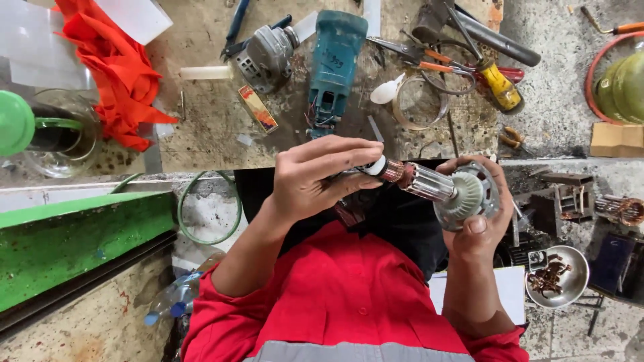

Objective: Reassembling a motor housing by applying sealant to a component and fitting the rotor into the casing.

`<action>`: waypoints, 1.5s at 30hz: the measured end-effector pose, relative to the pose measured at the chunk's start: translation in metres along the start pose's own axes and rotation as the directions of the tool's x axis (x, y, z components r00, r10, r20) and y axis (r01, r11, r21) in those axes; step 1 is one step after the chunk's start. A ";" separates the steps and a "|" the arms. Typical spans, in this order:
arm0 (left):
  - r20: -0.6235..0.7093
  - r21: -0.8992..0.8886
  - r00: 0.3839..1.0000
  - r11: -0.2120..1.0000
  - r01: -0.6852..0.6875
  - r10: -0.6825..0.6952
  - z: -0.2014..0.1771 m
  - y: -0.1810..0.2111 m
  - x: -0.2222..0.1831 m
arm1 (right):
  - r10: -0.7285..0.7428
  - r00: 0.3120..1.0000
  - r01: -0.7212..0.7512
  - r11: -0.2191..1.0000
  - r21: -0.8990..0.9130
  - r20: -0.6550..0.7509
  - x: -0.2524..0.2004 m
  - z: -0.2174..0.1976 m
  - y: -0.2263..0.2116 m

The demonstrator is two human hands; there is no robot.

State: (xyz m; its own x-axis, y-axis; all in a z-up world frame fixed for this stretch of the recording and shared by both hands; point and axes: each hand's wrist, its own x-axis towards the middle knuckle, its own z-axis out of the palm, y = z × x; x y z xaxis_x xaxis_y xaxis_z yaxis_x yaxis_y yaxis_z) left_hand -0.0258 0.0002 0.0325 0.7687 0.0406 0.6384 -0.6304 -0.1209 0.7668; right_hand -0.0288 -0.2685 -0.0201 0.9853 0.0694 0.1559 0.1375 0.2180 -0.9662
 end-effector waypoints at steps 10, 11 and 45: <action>-0.146 -0.217 0.987 0.971 -0.096 0.065 0.002 -0.005 -0.017 | 0.100 0.992 -0.119 0.938 0.326 0.074 -0.012 0.015 0.022; -0.088 -0.386 0.996 0.923 -0.004 -0.033 0.001 -0.005 -0.019 | 0.122 0.988 -0.146 0.927 0.345 0.090 -0.014 0.013 0.022; -0.145 0.039 0.982 0.992 -0.120 0.125 -0.014 -0.019 -0.014 | 0.448 0.802 -0.594 0.540 0.596 0.394 -0.049 0.038 0.028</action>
State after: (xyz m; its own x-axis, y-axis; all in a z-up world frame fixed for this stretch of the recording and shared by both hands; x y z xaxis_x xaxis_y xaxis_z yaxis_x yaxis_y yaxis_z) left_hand -0.0259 0.0162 0.0103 0.6601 0.1687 0.7320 -0.7136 -0.1635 0.6812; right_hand -0.0766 -0.2289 -0.0469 0.8125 0.5370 -0.2269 -0.5715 0.6570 -0.4917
